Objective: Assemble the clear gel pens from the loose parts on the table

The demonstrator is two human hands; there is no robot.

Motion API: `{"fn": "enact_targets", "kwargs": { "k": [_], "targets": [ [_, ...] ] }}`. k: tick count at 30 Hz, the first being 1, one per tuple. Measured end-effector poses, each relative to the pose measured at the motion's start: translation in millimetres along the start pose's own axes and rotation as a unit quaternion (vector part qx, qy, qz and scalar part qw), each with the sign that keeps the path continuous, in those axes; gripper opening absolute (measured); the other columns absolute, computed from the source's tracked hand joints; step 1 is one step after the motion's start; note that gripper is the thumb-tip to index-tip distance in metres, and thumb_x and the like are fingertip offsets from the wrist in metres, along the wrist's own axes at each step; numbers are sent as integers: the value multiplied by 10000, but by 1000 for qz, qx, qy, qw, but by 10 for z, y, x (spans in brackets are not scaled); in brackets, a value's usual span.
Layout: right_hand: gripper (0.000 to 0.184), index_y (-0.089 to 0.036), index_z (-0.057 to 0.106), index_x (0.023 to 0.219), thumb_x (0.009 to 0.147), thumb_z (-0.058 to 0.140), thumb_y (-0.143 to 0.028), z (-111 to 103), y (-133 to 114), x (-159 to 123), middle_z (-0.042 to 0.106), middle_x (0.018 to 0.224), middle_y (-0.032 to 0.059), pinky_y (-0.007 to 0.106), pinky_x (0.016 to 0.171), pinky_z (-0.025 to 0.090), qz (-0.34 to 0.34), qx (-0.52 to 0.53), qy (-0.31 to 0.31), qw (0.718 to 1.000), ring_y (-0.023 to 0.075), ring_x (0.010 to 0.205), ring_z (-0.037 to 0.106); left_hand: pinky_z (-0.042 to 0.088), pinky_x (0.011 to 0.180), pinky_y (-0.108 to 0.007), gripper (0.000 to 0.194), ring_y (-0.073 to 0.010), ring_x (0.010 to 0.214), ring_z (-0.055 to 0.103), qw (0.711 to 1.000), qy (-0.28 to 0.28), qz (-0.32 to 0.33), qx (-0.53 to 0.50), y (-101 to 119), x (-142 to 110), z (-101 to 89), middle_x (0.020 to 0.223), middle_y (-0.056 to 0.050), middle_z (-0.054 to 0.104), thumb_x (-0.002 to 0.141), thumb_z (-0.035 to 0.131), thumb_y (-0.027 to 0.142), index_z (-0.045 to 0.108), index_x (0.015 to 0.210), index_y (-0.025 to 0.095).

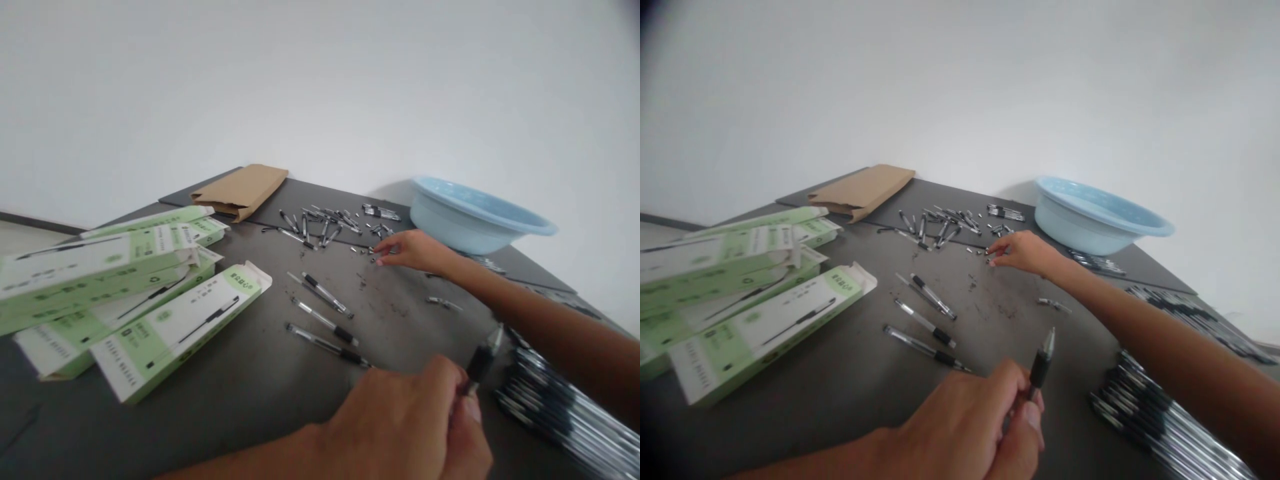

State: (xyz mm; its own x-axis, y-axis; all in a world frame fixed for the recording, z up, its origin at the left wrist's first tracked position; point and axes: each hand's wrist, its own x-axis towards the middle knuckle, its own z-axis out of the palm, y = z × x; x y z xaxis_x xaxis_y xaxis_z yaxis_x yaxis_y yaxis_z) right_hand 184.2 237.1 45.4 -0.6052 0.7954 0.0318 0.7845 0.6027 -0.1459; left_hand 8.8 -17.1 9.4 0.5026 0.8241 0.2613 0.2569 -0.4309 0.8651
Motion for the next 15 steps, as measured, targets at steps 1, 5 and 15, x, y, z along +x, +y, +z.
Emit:
{"fn": "enact_targets", "kwargs": {
  "k": [1,5,15],
  "targets": [
    [276,-317,860,1095,867,800,-462,-21,-44,22,857,965,-3,313,730,550,-10,2,7,1000,224,804,764,590,566,-282,169,-209,625,720,1000,4,1,2,-7,-8,10,798,-58,757,1018,550,333,630,1121,227],
    [251,-305,864,1093,918,764,-454,-14,-328,219,850,1020,9,294,760,539,-75,14,26,997,207,828,746,618,576,-311,196,-232,655,747,999,31,-11,15,-66,-29,67,841,-72,781,994,594,374,635,1153,267],
    [355,-220,794,1315,1004,683,-348,260,-881,798,782,1067,98,296,824,515,-203,-15,21,979,210,887,713,570,498,-313,322,-235,639,727,999,27,20,32,-271,41,221,805,-74,777,1010,587,486,659,1243,276]
  ]
}}
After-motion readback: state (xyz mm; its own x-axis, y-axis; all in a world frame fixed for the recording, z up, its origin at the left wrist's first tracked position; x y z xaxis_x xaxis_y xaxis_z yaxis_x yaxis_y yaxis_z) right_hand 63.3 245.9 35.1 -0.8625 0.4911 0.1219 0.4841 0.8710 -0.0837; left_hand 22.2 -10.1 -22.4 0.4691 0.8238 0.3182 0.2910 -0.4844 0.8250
